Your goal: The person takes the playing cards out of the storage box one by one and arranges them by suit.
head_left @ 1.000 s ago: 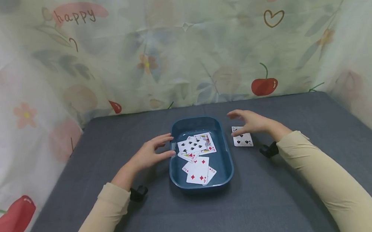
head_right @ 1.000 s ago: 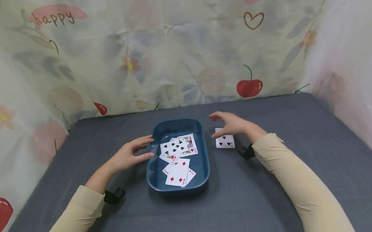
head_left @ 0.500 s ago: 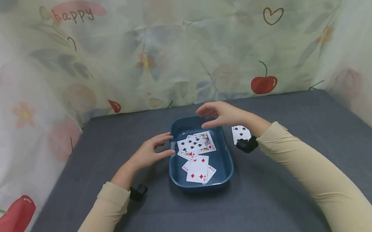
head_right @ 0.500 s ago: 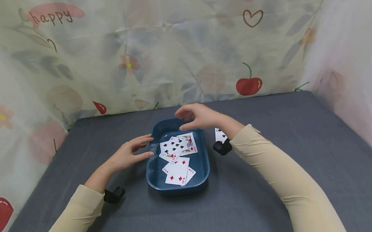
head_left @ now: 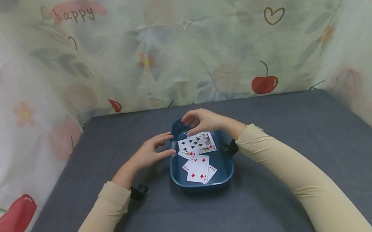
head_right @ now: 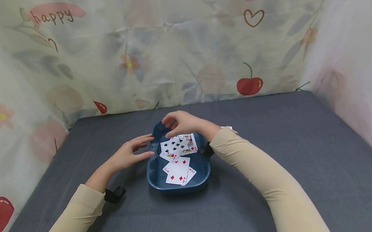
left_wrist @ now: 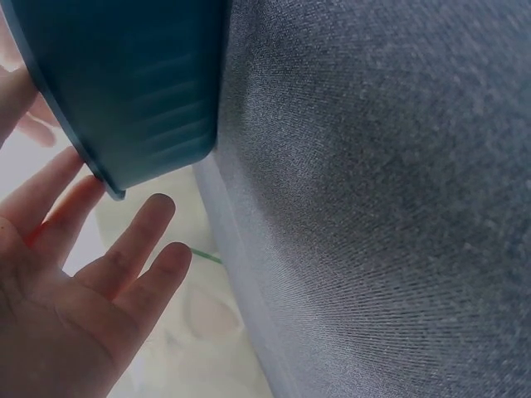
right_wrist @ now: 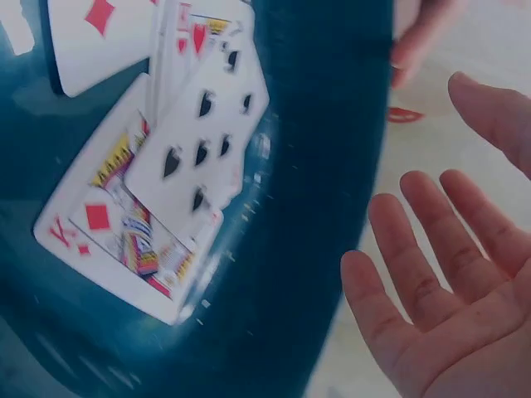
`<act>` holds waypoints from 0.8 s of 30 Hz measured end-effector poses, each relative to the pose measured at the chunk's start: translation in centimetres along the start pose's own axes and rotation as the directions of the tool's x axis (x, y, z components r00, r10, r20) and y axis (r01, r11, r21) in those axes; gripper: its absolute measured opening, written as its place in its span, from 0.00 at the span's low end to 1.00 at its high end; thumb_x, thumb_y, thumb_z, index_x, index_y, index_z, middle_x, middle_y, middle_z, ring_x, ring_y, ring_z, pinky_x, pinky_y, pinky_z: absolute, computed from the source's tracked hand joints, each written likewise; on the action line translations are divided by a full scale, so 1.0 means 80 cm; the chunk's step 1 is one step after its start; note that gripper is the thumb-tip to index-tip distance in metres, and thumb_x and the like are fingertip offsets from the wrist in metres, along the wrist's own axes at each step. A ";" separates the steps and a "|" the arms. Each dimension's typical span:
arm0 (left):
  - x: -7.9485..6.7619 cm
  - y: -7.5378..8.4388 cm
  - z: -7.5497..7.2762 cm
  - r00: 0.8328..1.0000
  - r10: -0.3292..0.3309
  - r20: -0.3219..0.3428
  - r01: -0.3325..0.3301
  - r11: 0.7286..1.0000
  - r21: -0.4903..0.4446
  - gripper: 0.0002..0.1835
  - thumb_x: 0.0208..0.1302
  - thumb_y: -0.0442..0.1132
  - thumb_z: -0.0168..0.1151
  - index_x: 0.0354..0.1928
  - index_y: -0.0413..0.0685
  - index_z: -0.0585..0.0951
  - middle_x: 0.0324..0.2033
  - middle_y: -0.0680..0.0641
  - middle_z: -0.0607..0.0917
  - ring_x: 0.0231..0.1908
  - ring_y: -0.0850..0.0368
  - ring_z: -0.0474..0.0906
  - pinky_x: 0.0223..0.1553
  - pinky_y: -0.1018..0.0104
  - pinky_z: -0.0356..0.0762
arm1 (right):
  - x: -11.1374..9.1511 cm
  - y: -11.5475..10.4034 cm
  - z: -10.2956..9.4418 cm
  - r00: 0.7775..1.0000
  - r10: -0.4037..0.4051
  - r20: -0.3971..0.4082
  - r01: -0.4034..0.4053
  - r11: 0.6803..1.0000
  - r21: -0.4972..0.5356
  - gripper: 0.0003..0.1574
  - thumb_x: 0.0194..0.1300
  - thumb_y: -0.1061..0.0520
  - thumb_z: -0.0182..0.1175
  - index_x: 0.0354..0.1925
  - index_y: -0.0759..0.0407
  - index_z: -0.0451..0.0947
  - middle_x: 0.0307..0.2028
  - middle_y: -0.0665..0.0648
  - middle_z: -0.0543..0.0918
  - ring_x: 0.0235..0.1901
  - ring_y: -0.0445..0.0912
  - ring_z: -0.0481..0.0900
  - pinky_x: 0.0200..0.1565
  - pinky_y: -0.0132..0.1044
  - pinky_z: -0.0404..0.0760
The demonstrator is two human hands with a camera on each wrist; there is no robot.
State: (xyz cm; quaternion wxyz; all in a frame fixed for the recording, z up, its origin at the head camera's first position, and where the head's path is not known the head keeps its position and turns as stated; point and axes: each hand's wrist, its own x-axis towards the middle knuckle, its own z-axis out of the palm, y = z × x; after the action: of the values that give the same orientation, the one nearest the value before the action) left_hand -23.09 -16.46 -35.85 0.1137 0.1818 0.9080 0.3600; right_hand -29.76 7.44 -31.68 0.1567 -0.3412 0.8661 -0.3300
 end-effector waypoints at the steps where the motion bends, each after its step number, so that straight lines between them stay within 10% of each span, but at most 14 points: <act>1: 0.000 0.000 0.000 1.000 0.002 0.000 -0.002 1.000 0.002 0.35 0.60 0.52 0.62 0.67 0.49 0.66 0.70 0.44 0.60 0.65 0.39 0.65 0.62 0.41 0.64 | 0.002 0.001 0.003 1.000 0.021 0.008 -0.021 1.000 0.003 0.34 0.57 0.57 0.65 0.60 0.64 0.68 0.56 0.64 0.76 0.55 0.55 0.76 0.58 0.43 0.75; 24: 0.000 -0.004 0.000 1.000 0.027 -0.003 -0.027 0.999 -0.017 0.34 0.60 0.51 0.62 0.66 0.49 0.66 0.70 0.43 0.60 0.64 0.38 0.66 0.62 0.41 0.65 | 0.026 0.008 0.059 0.961 0.270 0.056 -0.261 0.957 -0.128 0.42 0.50 0.57 0.71 0.62 0.56 0.66 0.60 0.58 0.73 0.62 0.52 0.68 0.64 0.47 0.68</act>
State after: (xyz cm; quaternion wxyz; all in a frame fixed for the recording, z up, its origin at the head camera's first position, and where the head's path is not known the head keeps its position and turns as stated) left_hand -23.15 -16.67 -36.05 0.1090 0.1926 0.9025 0.3695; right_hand -29.24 4.17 -35.68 0.2103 -0.2422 0.9160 -0.2408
